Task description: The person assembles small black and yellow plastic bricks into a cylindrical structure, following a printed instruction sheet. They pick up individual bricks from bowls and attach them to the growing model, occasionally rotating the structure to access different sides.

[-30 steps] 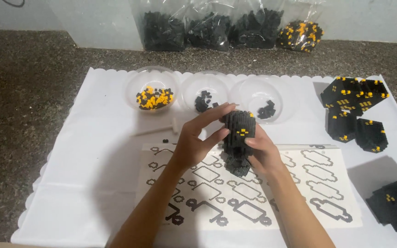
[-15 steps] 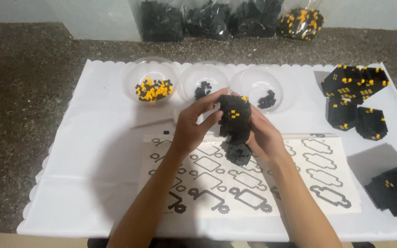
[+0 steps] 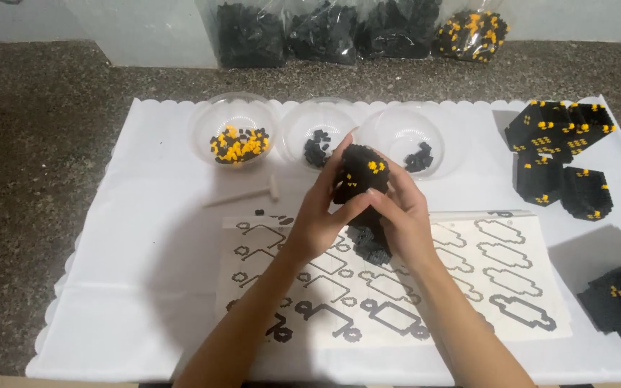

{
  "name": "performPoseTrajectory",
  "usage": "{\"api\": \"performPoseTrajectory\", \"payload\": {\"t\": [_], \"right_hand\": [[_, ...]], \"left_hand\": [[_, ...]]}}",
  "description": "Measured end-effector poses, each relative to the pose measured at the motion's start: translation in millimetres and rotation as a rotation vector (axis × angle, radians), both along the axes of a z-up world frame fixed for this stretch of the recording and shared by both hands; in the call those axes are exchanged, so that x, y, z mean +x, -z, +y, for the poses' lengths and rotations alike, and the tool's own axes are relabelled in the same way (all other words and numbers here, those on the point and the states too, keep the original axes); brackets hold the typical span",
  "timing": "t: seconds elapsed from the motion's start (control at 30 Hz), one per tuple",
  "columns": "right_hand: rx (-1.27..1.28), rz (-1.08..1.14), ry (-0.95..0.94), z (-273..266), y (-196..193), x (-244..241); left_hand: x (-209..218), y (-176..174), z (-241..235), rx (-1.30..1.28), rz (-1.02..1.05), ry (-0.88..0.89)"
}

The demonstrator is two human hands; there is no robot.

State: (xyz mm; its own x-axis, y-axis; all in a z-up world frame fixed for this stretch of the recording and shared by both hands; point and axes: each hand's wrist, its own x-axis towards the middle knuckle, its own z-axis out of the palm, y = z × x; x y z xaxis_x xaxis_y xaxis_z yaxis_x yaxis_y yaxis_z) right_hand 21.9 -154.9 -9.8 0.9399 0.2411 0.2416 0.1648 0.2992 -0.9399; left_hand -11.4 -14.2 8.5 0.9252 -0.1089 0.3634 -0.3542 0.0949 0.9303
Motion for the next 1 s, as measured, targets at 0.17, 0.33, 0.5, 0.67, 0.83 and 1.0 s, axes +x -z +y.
{"api": "performPoseTrajectory", "payload": {"t": [0.17, 0.33, 0.5, 0.67, 0.83, 1.0], "right_hand": [[-0.122, -0.034, 0.045, -0.4, -10.8, -6.2], [-0.298, -0.297, 0.155, -3.0, -22.8, -9.4], [-0.282, -0.405, 0.142, -14.2, -22.1, -4.9], [-0.297, -0.474, 0.095, -18.6, -29.1, -2.4], [-0.284, -0.530, 0.090, -21.7, -27.1, -0.3], [-0.273, -0.578, 0.065, -24.2, -26.3, -0.4]], "left_hand": [[1.0, 4.2, 0.8, -0.042, 0.013, 0.017], [10.5, 19.2, 7.7, 0.088, -0.248, -0.169], [8.0, 15.9, 7.2, 0.291, -0.545, -0.353], [6.5, 7.7, 9.0, 0.504, -0.631, -0.480], [5.1, 6.9, 11.4, 0.610, -0.661, -0.514], [1.8, 2.3, 12.1, 0.650, -0.650, -0.494]]}}
